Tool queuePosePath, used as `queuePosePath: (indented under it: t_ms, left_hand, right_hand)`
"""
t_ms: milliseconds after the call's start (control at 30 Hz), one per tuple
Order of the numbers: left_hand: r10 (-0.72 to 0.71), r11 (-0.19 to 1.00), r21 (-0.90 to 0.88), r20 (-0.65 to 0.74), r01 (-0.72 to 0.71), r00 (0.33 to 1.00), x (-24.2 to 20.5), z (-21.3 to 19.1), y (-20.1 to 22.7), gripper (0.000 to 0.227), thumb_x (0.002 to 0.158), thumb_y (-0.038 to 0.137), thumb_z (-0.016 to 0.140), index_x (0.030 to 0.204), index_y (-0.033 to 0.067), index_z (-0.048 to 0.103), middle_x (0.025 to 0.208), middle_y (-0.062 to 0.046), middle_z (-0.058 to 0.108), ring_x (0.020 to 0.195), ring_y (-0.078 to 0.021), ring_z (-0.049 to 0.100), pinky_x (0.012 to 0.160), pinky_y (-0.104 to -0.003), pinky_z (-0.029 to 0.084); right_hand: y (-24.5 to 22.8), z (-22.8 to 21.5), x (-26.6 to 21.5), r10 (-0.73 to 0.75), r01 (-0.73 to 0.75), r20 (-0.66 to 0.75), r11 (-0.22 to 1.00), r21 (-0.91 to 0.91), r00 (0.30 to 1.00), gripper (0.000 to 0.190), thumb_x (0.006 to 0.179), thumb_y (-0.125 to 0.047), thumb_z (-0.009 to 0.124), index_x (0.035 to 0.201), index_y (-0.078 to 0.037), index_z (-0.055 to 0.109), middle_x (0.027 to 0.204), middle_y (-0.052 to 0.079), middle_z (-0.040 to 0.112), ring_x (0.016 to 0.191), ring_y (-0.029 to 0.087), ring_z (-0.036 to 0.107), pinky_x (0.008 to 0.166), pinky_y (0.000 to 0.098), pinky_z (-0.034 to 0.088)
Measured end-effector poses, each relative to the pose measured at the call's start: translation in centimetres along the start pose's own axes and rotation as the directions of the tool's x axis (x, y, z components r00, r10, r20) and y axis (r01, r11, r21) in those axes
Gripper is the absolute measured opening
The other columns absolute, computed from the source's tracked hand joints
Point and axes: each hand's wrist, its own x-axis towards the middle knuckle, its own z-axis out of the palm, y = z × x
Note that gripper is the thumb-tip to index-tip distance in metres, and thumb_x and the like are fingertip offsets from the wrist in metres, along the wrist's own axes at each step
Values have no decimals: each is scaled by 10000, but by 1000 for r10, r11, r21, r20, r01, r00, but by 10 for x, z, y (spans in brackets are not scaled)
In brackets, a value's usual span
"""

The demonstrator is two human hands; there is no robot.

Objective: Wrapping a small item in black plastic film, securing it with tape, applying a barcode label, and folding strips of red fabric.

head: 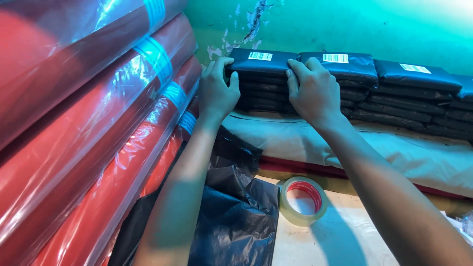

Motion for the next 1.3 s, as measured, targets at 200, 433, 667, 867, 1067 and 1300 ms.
queuePosePath:
  t_ms: [200,433,667,867,1067,1300]
  left_hand:
    - [-58,986,160,43,50,997,10,11,-3,248,868,145,665,1115,146,690,1081,-128,712,993,-394,608,843,-496,496]
    - [105,910,393,84,-130,991,2,22,42,599,817,255,684,1381,100,557,1509,-198,492,1403,-440,441,1179,-567,361]
    - [184,842,458,250,-284,951,-4,45,53,636,886,478,669,1428,163,563,1424,-169,565,1352,-409,474,1144,-621,324]
    - [181,866,402,302,-297,936,3,36,50,627,893,494,666,1425,174,581,1433,-145,570,1351,-405,462,1132,-602,306]
    - [128,973,185,80,-141,989,-4,24,41,687,924,259,709,1535,73,455,1594,-216,415,1497,-445,338,1259,-553,223]
    - [-491,831,-370,-140,414,860,-19,47,-98,311,1011,278,649,1272,114,607,1190,-50,701,1063,-136,678,917,-259,536]
  right_hand:
    - [6,11,9,70,-69,38,997,-44,997,337,1051,-256,618,1311,-89,755,966,169,633,745,467,652,498,597,517]
    - [-1,-15,1,-80,65,-121,990,-124,989,328,1009,-220,686,1309,-92,720,971,150,606,820,379,646,531,510,515]
    - [43,-13,-15,-26,6,-64,957,-289,998,631,824,-342,633,1407,-107,686,1381,240,586,1281,459,475,1036,622,308]
    - [52,-15,-11,-50,52,14,931,-362,999,554,906,-407,567,1396,-173,675,1318,199,658,1160,413,563,897,561,398]
    - [100,-94,-33,-74,85,57,966,-245,996,680,983,-375,632,1577,-82,482,1520,303,509,1409,491,408,1129,596,299]
    - [364,-190,-170,-24,-194,-489,901,-389,872,352,904,70,790,1253,18,772,1199,203,755,1074,396,627,914,498,412]
